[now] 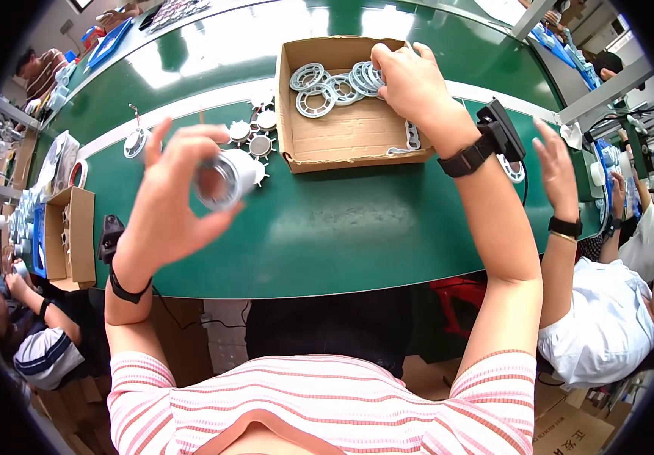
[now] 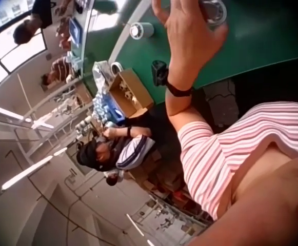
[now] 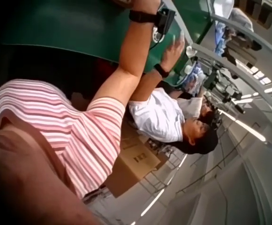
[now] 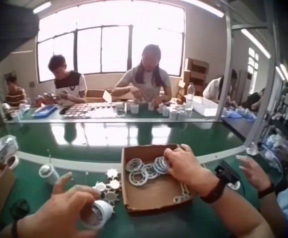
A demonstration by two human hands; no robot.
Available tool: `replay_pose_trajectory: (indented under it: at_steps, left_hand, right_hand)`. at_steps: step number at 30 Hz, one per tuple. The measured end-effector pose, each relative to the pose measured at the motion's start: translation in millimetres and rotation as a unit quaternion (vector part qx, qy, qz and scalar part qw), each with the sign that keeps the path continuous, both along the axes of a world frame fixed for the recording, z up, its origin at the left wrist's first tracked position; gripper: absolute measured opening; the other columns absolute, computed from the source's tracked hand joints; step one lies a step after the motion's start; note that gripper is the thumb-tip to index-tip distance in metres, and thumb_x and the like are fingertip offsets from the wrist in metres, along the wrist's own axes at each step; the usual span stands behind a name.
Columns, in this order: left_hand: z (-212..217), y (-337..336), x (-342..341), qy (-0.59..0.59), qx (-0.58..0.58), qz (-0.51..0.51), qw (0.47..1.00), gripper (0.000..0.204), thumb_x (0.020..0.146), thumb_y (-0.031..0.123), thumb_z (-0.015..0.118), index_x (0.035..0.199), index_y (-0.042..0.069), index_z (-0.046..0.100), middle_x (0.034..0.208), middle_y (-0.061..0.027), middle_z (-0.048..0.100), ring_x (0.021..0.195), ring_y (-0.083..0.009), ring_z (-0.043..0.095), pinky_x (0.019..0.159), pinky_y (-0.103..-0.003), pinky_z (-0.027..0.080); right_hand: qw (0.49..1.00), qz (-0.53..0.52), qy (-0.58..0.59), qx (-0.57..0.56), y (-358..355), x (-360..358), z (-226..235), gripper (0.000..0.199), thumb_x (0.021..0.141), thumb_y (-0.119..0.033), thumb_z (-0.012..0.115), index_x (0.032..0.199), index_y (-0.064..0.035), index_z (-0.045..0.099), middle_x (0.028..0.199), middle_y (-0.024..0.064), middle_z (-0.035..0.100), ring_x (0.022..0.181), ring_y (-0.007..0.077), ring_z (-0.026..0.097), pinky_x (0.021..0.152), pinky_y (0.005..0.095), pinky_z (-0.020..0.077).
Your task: The person picks up a white plastic housing and a motor with wires, fitting the motor into the housing. They then press a white plastic ring over the top and set the completed assembly on the green table.
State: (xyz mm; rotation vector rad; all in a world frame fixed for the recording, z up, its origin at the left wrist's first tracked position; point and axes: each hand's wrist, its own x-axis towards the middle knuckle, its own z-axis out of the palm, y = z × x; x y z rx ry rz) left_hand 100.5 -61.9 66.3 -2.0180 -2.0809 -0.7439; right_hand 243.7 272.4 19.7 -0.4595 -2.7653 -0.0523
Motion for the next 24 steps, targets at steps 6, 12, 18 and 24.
replay_pose_trajectory:
  at_steps: [6, 12, 18, 24]
  left_hand:
    - [-31.0, -10.4, 38.3, -0.099, -0.132, -0.092, 0.982, 0.051, 0.075, 0.019, 0.083, 0.112, 0.004, 0.052, 0.104, -0.0126, 0.059, 0.091, -0.0316, 0.066, 0.1, -0.044, 0.046]
    - [-41.6, -6.6, 35.3, -0.228, -0.168, -0.049, 0.958, 0.059, 0.08, 0.022, 0.084, 0.123, 0.002, 0.051, 0.11, -0.0157, 0.06, 0.083, -0.0311, 0.066, 0.07, -0.035, 0.057]
    - [-41.6, 0.4, 28.0, -0.473, -0.276, -0.068, 0.834, 0.061, 0.085, 0.009, 0.078, 0.137, 0.003, 0.047, 0.119, -0.0123, 0.063, 0.092, -0.0194, 0.069, 0.078, -0.032, 0.058]
    - [-47.7, 3.5, 31.0, -0.685, -0.291, -0.071, 0.664, 0.058, 0.088, -0.002, 0.071, 0.14, 0.005, 0.048, 0.119, -0.0068, 0.063, 0.098, -0.0125, 0.068, 0.085, -0.028, 0.059]
  right_hand:
    - [0.986, 0.093, 0.136, -0.016, -72.5, 36.1, 45.9, 0.036, 0.075, -0.006, 0.08, 0.108, -0.0075, 0.066, 0.094, 0.0054, 0.069, 0.099, 0.0272, 0.064, 0.099, 0.0399, 0.0451]
    - [0.97, 0.186, 0.03, -0.151, -172.7, 95.4, 18.7, 0.039, 0.07, -0.002, 0.083, 0.108, -0.0069, 0.073, 0.098, 0.0093, 0.068, 0.105, 0.0315, 0.064, 0.094, 0.045, 0.0498]
    - [0.949, 0.163, 0.059, -0.265, -175.0, 108.7, -25.0, 0.038, 0.069, -0.003, 0.085, 0.105, -0.0045, 0.072, 0.111, 0.013, 0.065, 0.108, 0.0348, 0.062, 0.095, 0.0447, 0.0501]
    - [0.921, 0.092, 0.142, -0.35, -178.3, 111.9, -39.4, 0.057, 0.068, 0.002, 0.083, 0.122, -0.0032, 0.064, 0.122, 0.0163, 0.062, 0.115, 0.0333, 0.061, 0.099, 0.0415, 0.05]
